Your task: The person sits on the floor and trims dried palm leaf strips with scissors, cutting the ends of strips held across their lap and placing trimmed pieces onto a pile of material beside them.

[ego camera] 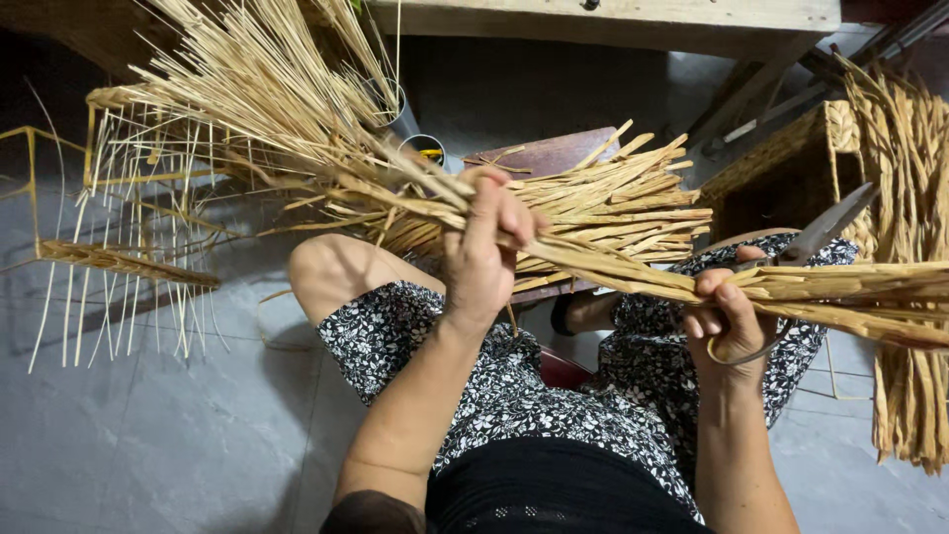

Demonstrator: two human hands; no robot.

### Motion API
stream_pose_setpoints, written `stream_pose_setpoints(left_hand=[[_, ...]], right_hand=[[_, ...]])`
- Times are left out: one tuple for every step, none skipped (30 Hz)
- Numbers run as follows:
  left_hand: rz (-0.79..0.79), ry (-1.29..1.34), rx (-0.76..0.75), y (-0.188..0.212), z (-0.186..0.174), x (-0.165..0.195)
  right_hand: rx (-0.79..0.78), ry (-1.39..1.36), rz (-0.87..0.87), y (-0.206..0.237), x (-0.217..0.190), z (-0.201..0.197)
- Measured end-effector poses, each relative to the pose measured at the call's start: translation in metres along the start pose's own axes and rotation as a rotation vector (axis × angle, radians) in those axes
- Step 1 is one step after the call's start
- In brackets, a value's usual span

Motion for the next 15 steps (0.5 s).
stream_pose_setpoints(left_hand=[[-0.029, -0.029, -0.046, 0.000, 0.008, 0.003], [-0.058, -0.059, -0.093, -0.001, 0.014, 0.006], [-0.086, -0.088, -0.142, -0.004, 0.020, 0.008], [-0.131, -0.136, -0.141, -0.008, 0.020, 0.009], [-0.175, -0.184, -0.141, -0.014, 0.018, 0.010], [-0.220, -0.233, -0.140, -0.019, 0.014, 0.010], [-0.233, -0.256, -0.139, -0.023, 0.010, 0.013], [-0.247, -0.279, -0.139, -0.027, 0.004, 0.015], [-0.262, -0.303, -0.139, -0.030, -0.002, 0.017], [-0.275, -0.345, -0.142, -0.032, -0.010, 0.020], [-0.288, -0.387, -0.143, -0.032, -0.018, 0.024], [-0.301, -0.429, -0.145, -0.033, -0.027, 0.028], [-0.324, -0.435, -0.136, -0.033, -0.035, 0.033], [-0.348, -0.442, -0.125, -0.032, -0.044, 0.037], [-0.371, -0.449, -0.114, -0.031, -0.052, 0.040]], right_hand=[[-0.004, -0.016, 0.020, -0.002, 0.001, -0.002], [-0.009, -0.033, 0.040, -0.003, 0.004, -0.003], [-0.026, 0.009, 0.036, -0.004, 0.008, -0.004], [-0.043, 0.052, 0.030, -0.006, 0.013, -0.005], [-0.060, 0.094, 0.022, -0.008, 0.018, -0.007], [-0.057, 0.133, 0.062, -0.009, 0.026, -0.012], [-0.052, 0.171, 0.101, -0.010, 0.035, -0.016], [-0.044, 0.210, 0.140, -0.010, 0.042, -0.021], [-0.064, 0.289, 0.139, -0.009, 0.044, -0.024], [-0.083, 0.370, 0.139, -0.008, 0.044, -0.026], [-0.103, 0.451, 0.141, -0.007, 0.045, -0.027], [0.010, 0.473, 0.185, -0.007, 0.045, -0.035], [0.122, 0.494, 0.230, -0.007, 0.042, -0.042], [0.234, 0.514, 0.275, -0.004, 0.036, -0.048], [0.302, 0.509, 0.223, -0.003, 0.024, -0.049]])
Point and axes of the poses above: each hand's wrist, its own y-axis away from the middle knuckle, its own z-axis out of the palm, x = y × z, the point moved 7 cm from there along -y, towards the middle knuckle, and after that the axes turned 4 degrees about x, right-handed, at the moved point
